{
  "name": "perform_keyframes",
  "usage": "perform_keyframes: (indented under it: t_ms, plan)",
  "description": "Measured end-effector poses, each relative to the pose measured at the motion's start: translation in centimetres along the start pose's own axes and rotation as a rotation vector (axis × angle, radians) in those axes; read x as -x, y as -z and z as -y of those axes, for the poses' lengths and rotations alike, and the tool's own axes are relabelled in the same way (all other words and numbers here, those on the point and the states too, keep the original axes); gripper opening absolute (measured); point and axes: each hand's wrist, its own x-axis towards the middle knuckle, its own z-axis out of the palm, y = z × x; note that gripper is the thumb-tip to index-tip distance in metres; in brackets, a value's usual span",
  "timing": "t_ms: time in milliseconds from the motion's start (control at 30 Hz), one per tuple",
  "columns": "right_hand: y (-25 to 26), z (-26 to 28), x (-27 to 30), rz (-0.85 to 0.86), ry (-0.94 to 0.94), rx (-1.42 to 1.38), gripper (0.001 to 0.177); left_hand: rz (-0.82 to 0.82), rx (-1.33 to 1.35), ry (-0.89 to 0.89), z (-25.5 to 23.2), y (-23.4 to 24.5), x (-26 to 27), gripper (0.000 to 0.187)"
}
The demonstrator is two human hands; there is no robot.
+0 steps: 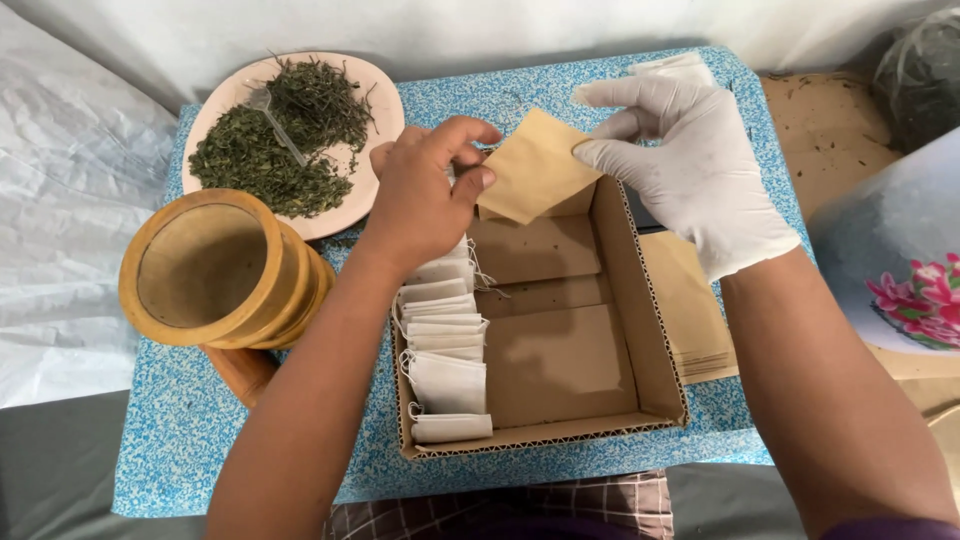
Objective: Using a handheld heat sealer to close individual tea bags and organizing them into a cardboard box.
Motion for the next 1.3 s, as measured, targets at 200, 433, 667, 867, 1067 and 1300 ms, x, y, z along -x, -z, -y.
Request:
perform_keyframes:
  t_ms: [200, 433, 667, 867, 1067, 1300]
  plan:
    - [1.0, -1.1, 0.9, 0.028, 0.383, 0.625, 0.053, 0.154, -0.131, -0.123, -0.5, 0.4, -1.4, 0.017]
    - [-0.9, -5.9, -1.4, 0.153, 0.487, 1.177, 0.020, 0.049, -0.180, -0.180, -0.6, -1.9, -2.3, 0.007]
    - [-1.0, -7.4, -2.2, 0.050, 0.577, 1.165, 0.006, 0.111, -0.384, -0.119, -0.9, 0.2, -1.4, 0.011]
    - [-0.7, -8.4, -2.7, -0.003, 0.627, 1.171, 0.018, 0.086, -0.405, -0.126, 0.4, -0.3, -1.2, 0.012]
    - [-0.2, -8.3, -2.5, -0.039, 0.644, 1.205, 0.012, 0.079, -0.314, -0.172, 0.2, -1.1, -1.6, 0.020]
    - [-0.3, -6.7, -1.0, -0.025, 0.645, 1.080, 0.006, 0.036, -0.302, -0.183, 0.0, 0.5, -1.2, 0.015]
